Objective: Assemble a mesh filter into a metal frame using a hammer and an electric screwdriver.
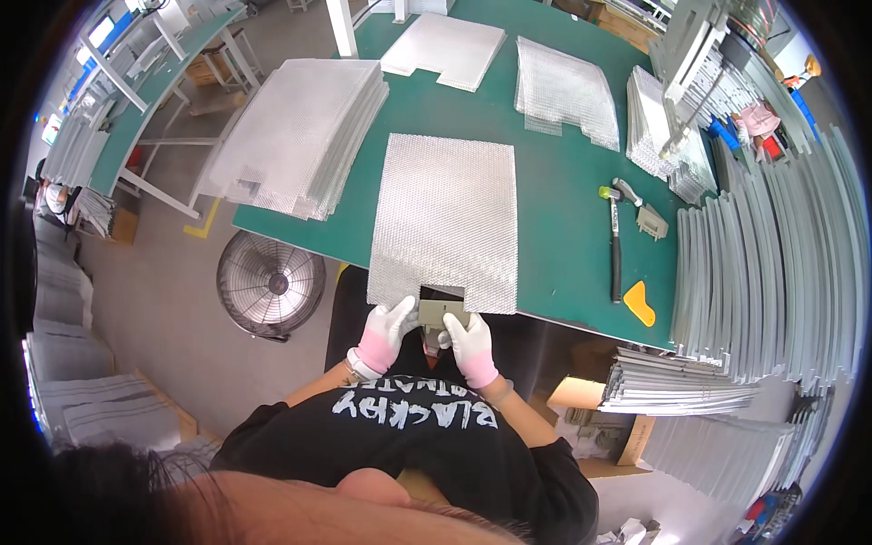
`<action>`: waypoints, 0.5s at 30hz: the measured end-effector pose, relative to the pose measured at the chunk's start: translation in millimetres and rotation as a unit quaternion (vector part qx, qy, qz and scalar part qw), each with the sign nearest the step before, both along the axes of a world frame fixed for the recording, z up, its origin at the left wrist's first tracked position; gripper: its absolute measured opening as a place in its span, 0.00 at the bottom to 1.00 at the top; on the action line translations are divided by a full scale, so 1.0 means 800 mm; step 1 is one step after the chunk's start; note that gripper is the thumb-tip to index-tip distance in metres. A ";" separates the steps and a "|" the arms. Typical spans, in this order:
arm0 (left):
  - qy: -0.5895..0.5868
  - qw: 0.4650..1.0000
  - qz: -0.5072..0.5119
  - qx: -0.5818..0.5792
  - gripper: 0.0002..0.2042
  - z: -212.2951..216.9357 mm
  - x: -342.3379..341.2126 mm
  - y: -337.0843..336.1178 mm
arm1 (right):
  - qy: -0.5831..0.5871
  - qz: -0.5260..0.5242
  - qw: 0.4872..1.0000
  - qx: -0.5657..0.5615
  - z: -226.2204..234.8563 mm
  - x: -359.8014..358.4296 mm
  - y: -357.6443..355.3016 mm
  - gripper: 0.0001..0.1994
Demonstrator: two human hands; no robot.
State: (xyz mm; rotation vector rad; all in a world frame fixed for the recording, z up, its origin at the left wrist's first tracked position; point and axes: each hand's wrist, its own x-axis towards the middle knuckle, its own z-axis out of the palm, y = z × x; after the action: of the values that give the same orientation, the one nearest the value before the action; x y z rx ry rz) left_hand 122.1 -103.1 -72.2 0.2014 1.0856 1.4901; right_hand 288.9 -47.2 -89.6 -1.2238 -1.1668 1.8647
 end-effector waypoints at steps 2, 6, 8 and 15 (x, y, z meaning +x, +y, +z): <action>0.020 1.000 -0.012 -0.021 0.16 -0.006 -0.001 -0.002 | 0.012 0.023 1.000 -0.014 0.004 0.000 0.003 0.11; -0.059 0.998 0.000 0.004 0.15 -0.014 -0.001 -0.004 | 0.141 -0.014 0.986 -0.083 -0.005 -0.003 0.001 0.10; -0.055 0.998 0.006 0.008 0.15 -0.014 0.001 -0.004 | 0.083 0.004 0.996 -0.025 -0.006 -0.002 0.000 0.10; -0.080 0.996 -0.003 0.024 0.15 -0.020 -0.001 -0.005 | 0.066 -0.013 0.998 0.010 -0.001 -0.006 -0.004 0.08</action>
State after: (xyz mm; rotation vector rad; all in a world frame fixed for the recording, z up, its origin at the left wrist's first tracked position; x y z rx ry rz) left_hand 121.2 -106.8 -88.2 0.1176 0.9202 1.5009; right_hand 284.1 -50.7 -90.7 -1.0816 -1.0893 1.8794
